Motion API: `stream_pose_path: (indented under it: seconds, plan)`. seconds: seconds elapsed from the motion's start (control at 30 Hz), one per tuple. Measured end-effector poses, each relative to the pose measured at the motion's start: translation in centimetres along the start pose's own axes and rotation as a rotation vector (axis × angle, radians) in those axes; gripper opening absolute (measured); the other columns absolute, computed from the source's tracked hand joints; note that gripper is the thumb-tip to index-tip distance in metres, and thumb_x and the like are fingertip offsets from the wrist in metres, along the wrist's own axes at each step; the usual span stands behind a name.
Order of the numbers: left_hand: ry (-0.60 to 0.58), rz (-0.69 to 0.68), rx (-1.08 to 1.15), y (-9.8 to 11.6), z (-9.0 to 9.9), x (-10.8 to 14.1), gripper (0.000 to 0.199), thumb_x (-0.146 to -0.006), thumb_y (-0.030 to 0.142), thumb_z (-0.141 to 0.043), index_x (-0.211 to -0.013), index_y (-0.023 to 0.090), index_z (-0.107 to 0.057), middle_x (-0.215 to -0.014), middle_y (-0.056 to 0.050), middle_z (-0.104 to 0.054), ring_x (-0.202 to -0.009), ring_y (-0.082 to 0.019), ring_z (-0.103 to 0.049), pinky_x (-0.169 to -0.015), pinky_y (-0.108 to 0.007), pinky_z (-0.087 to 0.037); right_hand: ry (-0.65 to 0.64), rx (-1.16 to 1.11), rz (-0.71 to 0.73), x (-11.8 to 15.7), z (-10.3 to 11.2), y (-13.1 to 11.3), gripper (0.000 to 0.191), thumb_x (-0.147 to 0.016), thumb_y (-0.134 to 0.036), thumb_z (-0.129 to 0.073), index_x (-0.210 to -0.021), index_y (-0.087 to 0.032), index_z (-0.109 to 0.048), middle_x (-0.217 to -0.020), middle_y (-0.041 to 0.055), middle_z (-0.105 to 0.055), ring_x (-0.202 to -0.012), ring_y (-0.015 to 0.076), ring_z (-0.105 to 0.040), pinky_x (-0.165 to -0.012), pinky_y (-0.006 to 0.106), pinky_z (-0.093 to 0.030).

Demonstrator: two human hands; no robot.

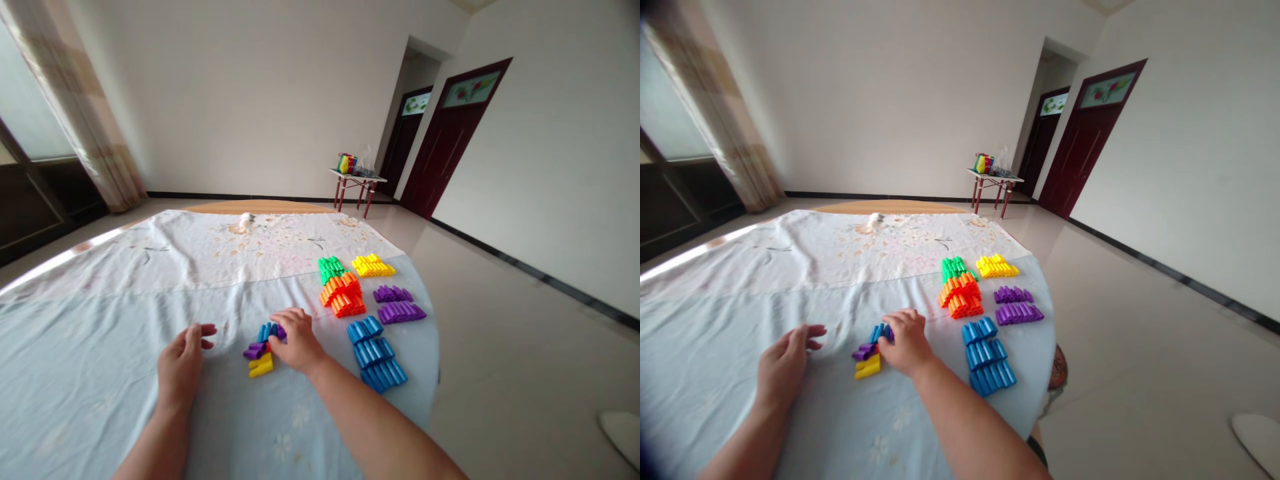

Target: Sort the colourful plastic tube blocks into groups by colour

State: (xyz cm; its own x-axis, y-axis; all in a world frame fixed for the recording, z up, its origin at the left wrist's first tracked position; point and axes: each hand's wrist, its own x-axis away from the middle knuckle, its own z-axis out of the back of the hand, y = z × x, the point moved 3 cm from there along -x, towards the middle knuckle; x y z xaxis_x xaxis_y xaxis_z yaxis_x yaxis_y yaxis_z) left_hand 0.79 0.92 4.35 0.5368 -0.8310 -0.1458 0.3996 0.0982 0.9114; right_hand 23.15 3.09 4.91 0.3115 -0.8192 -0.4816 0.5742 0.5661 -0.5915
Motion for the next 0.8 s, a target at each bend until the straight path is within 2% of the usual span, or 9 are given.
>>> stream_pose_path:
  seconds: [0.1, 0.2, 0.37, 0.53, 0.67, 0.8]
  plan:
    - [-0.014, 0.011, 0.008, -0.2, -0.1, -0.2, 0.040, -0.078, 0.046, -0.040, -0.080, 0.016, -0.066, -0.064, -0.003, -0.062, -0.064, -0.018, -0.056, -0.066, -0.030, -0.041, -0.119, 0.063, -0.050, -0.7, -0.6, -0.2, 0.029, -0.072, -0.026, -0.065, -0.100, -0.025, -0.064, -0.097, 0.0009, -0.067, -0.103, 0.0209, -0.051, -0.092, 0.035, -0.034]
    - [-0.011, 0.023, 0.014, -0.9, -0.2, -0.6, 0.041, -0.078, 0.047, -0.040, -0.081, 0.016, -0.066, -0.063, -0.003, -0.061, -0.065, -0.019, -0.056, -0.064, -0.030, -0.041, -0.120, 0.090, -0.071, -1.2, -0.1, -0.4, 0.029, -0.072, -0.030, -0.065, -0.101, -0.025, -0.064, -0.094, 0.0004, -0.068, -0.100, 0.0200, -0.051, -0.090, 0.034, -0.034]
    - [-0.003, 0.041, 0.023, -2.1, -0.3, -1.0, 0.043, -0.078, 0.049, -0.040, -0.084, 0.017, -0.067, -0.065, -0.004, -0.062, -0.065, -0.019, -0.055, -0.060, -0.029, -0.042, -0.010, 0.100, -0.051, -0.3, 3.7, -1.3, 0.037, -0.073, -0.026, -0.064, -0.110, -0.024, -0.059, -0.103, 0.0019, -0.065, -0.101, 0.0204, -0.050, -0.090, 0.034, -0.034]
    - [-0.013, 0.080, -0.024, -1.4, -0.4, -0.7, 0.035, -0.076, 0.043, -0.043, -0.084, 0.020, -0.068, -0.063, -0.001, -0.061, -0.062, -0.016, -0.052, -0.057, -0.024, -0.039, 0.008, 0.133, -0.110, 2.6, 6.6, -1.1, 0.037, -0.073, -0.024, -0.064, -0.110, -0.025, -0.059, -0.103, 0.0043, -0.063, -0.101, 0.0230, -0.051, -0.088, 0.038, -0.038]
    - [-0.015, 0.113, -0.029, -0.7, -0.5, -0.4, 0.033, -0.075, 0.042, -0.042, -0.082, 0.021, -0.067, -0.061, 0.000, -0.060, -0.061, -0.016, -0.051, -0.056, -0.024, -0.038, -0.051, 0.144, -0.120, 4.5, 6.5, -0.2, 0.037, -0.072, -0.021, -0.064, -0.108, -0.025, -0.060, -0.099, 0.0039, -0.064, -0.098, 0.0224, -0.053, -0.087, 0.037, -0.040]
    - [-0.005, 0.147, -0.039, -0.2, -0.5, -0.1, 0.032, -0.074, 0.042, -0.044, -0.081, 0.021, -0.068, -0.061, 0.001, -0.060, -0.059, -0.016, -0.050, -0.055, -0.024, -0.038, -0.126, 0.146, -0.122, 4.8, 5.5, 0.4, 0.036, -0.069, -0.018, -0.065, -0.105, -0.024, -0.062, -0.100, 0.0044, -0.064, -0.097, 0.0219, -0.054, -0.087, 0.036, -0.041]
